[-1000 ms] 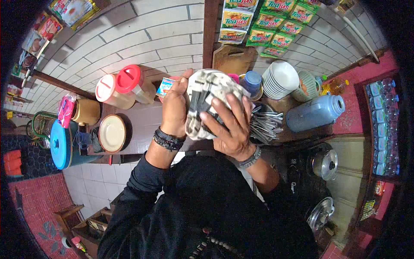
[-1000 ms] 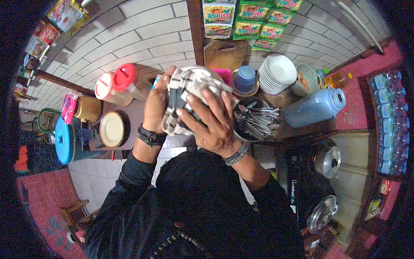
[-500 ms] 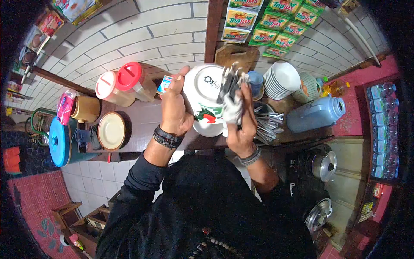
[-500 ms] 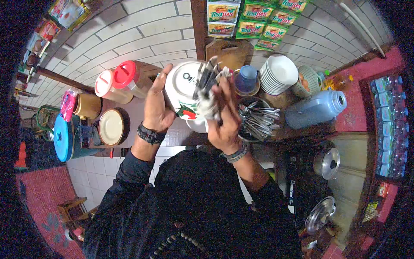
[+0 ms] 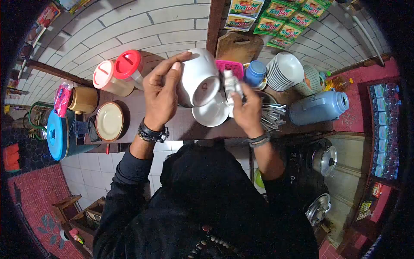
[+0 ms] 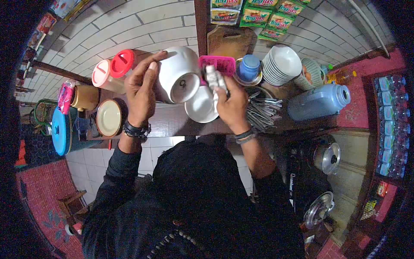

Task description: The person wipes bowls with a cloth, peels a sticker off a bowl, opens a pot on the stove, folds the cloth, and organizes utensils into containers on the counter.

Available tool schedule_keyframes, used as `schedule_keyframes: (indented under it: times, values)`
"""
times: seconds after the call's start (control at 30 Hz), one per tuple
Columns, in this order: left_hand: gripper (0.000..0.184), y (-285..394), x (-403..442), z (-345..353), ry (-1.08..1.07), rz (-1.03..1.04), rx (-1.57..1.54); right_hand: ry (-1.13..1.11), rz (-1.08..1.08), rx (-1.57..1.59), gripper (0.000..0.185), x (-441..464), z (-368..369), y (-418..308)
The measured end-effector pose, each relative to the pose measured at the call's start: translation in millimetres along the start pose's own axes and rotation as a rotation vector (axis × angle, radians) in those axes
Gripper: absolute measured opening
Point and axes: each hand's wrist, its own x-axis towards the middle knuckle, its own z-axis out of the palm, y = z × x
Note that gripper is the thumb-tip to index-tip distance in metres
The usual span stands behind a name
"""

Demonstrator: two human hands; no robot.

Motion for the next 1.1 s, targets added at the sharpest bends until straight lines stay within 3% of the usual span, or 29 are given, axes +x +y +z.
schedule_keyframes:
  times: [0.07, 0.13, 0.17, 0.23, 0.3, 0.37, 0.4, 0.43, 0.5, 0.53, 0.57, 0.63, 0.67, 0.7, 0.73, 0.83, 0.87, 0.9, 0.97, 1.0, 1.03, 1.1]
  values:
    - [0.028, 4.3, -1.9, -6.7, -0.005, 0.033, 0.047, -0.031, -0.151, -0.184, 0.038, -18.4, 21.3, 32.9]
    - [0.028, 9.8, -5.0, -9.7, -0.061, 0.115, 0.248, -0.109, -0.393, -0.424, 0.045, -18.9, 26.7, 31.8]
    - [0.029, 21.4, -7.6, -9.6, -0.12, 0.096, 0.411, -0.107, -0.4, -0.424, 0.045, -15.7, 21.6, 18.6]
    - [0.038, 10.9, -16.3, -11.4, -0.277, 0.285, 0.527, -0.295, 0.382, 0.383, 0.049, -11.8, 12.8, 2.1]
    - [0.052, 13.0, -16.7, -11.3, -0.625, 0.563, 0.808, -0.21, 0.666, 1.063, 0.057, 2.6, 1.1, -13.3]
    - [0.057, 8.0, -23.5, 2.3, -0.792, 0.75, 0.893, -0.212, 0.731, 1.189, 0.055, 17.7, -13.8, -30.3]
    - [0.057, -1.6, -27.5, 8.7, -0.812, 0.843, 0.902, -0.203, 0.702, 1.064, 0.054, 21.8, -14.1, -39.4]
    - [0.057, -6.7, -30.8, 12.0, -0.861, 0.885, 0.911, -0.346, 0.613, 0.97, 0.048, 19.1, -12.9, -13.5]
    - [0.061, -16.8, -31.2, 20.4, -0.867, 0.921, 0.855, -0.291, 0.679, 0.767, 0.045, 5.9, -10.3, -10.1]
    - [0.061, -19.7, -31.5, 25.0, -0.87, 0.937, 0.844, -0.301, 0.741, 0.892, 0.048, 1.5, -18.7, -0.2]
    - [0.061, -21.0, -32.6, 28.6, -0.946, 0.879, 0.88, -0.291, 0.737, 0.891, 0.048, -3.7, -28.8, 16.6]
    - [0.062, -25.1, -35.4, 35.2, -1.025, 0.808, 0.923, -0.436, 0.406, 1.527, 0.05, -14.6, -41.5, 44.3]
    - [0.064, -27.4, -37.7, 42.8, -0.947, 0.699, 0.866, -0.074, 0.527, 0.978, 0.049, -15.0, -24.2, 31.8]
    - [0.067, -27.7, -39.5, 49.2, -0.87, 0.594, 0.81, -0.005, 0.593, 0.697, 0.048, -9.1, -33.1, 0.9]
    - [0.08, -23.1, -41.4, 52.9, -0.911, 0.41, 0.873, 0.042, 0.508, 0.695, 0.047, -9.2, -34.6, 4.2]
    - [0.093, -22.1, -32.9, 64.2, -0.751, 0.543, 0.739, 0.111, 0.424, 0.651, 0.046, -10.2, -50.5, 12.4]
    - [0.113, -27.0, -32.6, 64.4, -0.767, 0.473, 0.719, 0.16, 0.353, 0.617, 0.046, -9.6, -54.2, 13.4]
    - [0.113, -31.7, -33.0, 68.9, -0.771, 0.478, 0.716, 0.208, 0.282, 0.582, 0.047, -8.9, -57.9, 13.8]
    - [0.128, -39.3, -32.3, 77.1, -0.576, 0.4, 0.683, 0.231, 0.258, 0.604, 0.047, -11.4, -65.7, 11.5]
    - [0.142, -40.7, -31.8, 80.0, -0.593, 0.327, 0.698, 0.252, 0.26, 0.614, 0.047, -11.1, -68.7, 11.3]
    - [0.142, -42.7, -32.3, 84.7, -0.597, 0.335, 0.696, 0.274, 0.259, 0.622, 0.047, -10.2, -72.2, 11.7]
    - [0.146, -47.0, -32.4, 97.5, -0.566, 0.155, 0.55, 0.318, 0.238, 0.575, 0.046, -7.4, -79.1, 19.2]
